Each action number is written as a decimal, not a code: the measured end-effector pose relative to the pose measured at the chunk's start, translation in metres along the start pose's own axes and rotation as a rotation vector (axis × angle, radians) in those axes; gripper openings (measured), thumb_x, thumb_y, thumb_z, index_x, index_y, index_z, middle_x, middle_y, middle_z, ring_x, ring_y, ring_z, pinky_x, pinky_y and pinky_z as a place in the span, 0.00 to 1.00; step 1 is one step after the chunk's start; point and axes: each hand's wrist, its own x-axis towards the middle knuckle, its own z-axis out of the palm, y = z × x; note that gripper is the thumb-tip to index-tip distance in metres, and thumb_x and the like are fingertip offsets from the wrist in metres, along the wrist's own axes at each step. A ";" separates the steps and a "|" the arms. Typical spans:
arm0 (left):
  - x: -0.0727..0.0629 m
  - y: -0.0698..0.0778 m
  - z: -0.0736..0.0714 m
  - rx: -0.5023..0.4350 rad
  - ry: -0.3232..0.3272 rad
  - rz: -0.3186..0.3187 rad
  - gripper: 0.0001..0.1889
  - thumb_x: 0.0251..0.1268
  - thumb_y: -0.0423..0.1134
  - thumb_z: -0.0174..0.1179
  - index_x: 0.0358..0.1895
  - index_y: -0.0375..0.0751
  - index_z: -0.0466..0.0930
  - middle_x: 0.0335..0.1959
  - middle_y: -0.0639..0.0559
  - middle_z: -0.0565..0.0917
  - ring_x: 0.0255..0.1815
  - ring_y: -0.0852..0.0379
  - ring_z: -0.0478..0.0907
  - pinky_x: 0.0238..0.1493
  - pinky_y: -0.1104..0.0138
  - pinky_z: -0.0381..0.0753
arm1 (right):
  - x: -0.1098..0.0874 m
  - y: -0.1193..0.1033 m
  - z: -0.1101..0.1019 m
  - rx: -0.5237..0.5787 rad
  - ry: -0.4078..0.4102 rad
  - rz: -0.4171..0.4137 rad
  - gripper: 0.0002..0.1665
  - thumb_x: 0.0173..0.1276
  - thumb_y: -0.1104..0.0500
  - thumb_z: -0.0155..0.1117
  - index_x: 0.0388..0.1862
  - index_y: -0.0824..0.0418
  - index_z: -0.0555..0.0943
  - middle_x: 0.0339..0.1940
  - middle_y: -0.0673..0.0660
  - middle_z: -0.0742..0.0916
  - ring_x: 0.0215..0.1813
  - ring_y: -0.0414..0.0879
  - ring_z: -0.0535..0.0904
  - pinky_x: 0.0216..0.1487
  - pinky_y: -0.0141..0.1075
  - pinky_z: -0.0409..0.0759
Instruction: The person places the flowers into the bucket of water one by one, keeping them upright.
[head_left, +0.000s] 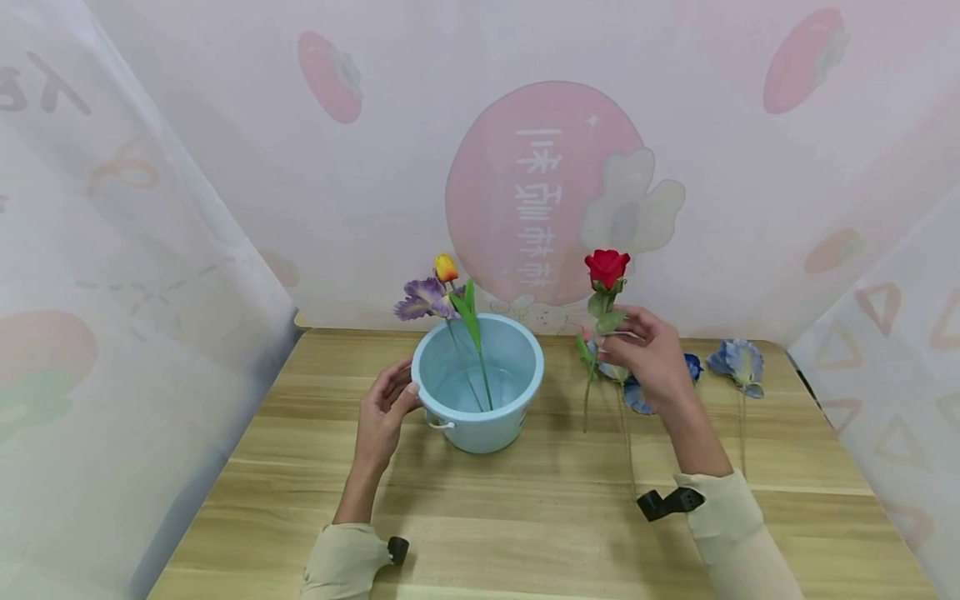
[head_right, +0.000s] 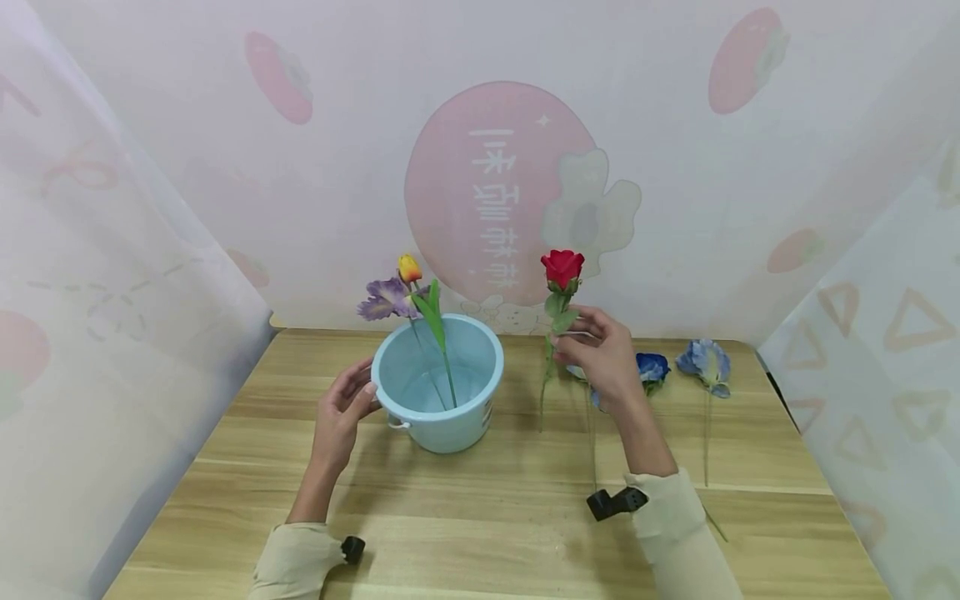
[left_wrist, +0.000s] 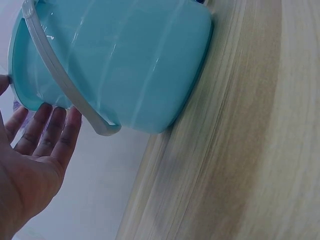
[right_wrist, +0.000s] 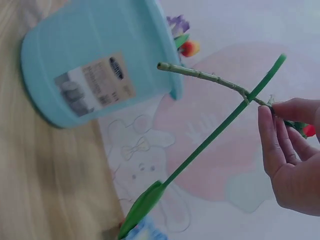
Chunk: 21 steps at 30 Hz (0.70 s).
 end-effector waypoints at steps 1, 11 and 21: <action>0.000 0.000 0.000 0.001 0.001 -0.001 0.24 0.81 0.32 0.60 0.75 0.34 0.74 0.68 0.30 0.80 0.62 0.52 0.86 0.49 0.69 0.93 | -0.001 -0.003 0.001 -0.003 -0.002 -0.002 0.31 0.75 0.66 0.69 0.75 0.64 0.74 0.50 0.48 0.88 0.50 0.41 0.91 0.49 0.36 0.94; -0.001 0.001 0.000 0.002 0.001 -0.013 0.24 0.81 0.33 0.60 0.75 0.34 0.74 0.69 0.30 0.80 0.62 0.51 0.86 0.49 0.69 0.93 | -0.009 -0.025 0.009 0.018 -0.034 -0.035 0.29 0.76 0.68 0.68 0.73 0.64 0.74 0.49 0.49 0.87 0.48 0.38 0.92 0.48 0.35 0.94; 0.000 0.001 0.001 0.000 0.008 -0.025 0.24 0.80 0.33 0.62 0.75 0.35 0.74 0.68 0.32 0.81 0.62 0.52 0.86 0.50 0.68 0.93 | -0.012 -0.044 0.021 0.031 -0.040 -0.095 0.29 0.73 0.70 0.69 0.71 0.63 0.77 0.48 0.51 0.88 0.46 0.41 0.92 0.47 0.36 0.94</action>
